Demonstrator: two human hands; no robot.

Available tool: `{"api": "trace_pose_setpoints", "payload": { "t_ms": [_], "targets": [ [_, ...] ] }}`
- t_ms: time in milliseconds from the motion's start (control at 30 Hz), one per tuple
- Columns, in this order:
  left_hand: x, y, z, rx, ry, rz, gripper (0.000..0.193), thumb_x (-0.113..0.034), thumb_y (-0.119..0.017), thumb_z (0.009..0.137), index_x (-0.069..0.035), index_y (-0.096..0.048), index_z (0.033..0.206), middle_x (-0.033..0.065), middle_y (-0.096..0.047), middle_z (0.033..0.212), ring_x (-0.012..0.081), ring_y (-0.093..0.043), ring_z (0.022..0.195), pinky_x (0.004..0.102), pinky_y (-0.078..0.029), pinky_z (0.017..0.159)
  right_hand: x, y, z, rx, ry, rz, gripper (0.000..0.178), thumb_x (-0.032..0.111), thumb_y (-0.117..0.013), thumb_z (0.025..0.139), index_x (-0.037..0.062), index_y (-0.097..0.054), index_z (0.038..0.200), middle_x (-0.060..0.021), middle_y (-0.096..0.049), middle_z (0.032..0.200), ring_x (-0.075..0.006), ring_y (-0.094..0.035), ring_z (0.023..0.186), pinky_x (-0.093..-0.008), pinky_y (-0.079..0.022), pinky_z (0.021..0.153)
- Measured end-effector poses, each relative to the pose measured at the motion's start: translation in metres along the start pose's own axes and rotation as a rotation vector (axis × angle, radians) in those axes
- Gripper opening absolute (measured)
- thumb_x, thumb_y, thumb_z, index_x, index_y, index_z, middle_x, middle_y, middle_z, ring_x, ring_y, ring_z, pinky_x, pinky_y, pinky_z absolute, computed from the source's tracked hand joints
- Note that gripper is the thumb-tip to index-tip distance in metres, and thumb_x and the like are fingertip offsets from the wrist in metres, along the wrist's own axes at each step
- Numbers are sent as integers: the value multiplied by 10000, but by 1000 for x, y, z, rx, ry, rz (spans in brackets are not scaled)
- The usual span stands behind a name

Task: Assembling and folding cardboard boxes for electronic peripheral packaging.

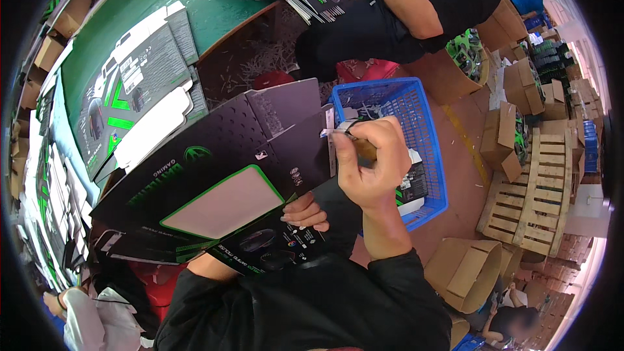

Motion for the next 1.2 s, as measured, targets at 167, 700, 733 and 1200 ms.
{"api": "trace_pose_setpoints", "payload": {
  "t_ms": [167,700,733,1200],
  "targets": [
    [-6,9,-11,114,-10,-41,187,-241,-530,1016,-230,-583,837,-117,-649,840,66,-533,883,310,-320,952,7,-4,-6,97,280,-8,359,91,-894,698,40,-608,909,-73,-631,776,-221,-563,629,-284,-425,510],
    [-67,-68,-2,-162,-320,246,201,-126,-411,1028,-194,-513,869,-64,-550,780,90,-484,799,311,-300,897,11,-73,-55,117,635,-42,151,122,-725,711,123,-606,805,20,-598,757,-114,-572,674,-251,-443,515],
    [-71,-86,7,-303,-365,323,201,-133,-414,1025,-199,-495,853,-79,-516,752,77,-462,772,307,-303,877,8,-73,-61,103,640,-36,151,122,-725,711,123,-606,805,20,-598,757,-114,-572,674,-251,-443,515],
    [-113,-111,-21,-867,-269,653,181,-214,-483,1001,-175,-484,824,-71,-429,693,92,-393,697,281,-302,768,-56,-30,-3,414,-303,22,647,309,-843,749,8,-565,1250,-144,-647,1080,-323,-666,882,-420,-537,760]
  ]
}}
Point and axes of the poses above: each hand's wrist, its own z-axis towards the middle knuckle, its own y-axis out of the back of the hand, x = y × z, the point moved 7 cm from there along z, towards the middle knuckle
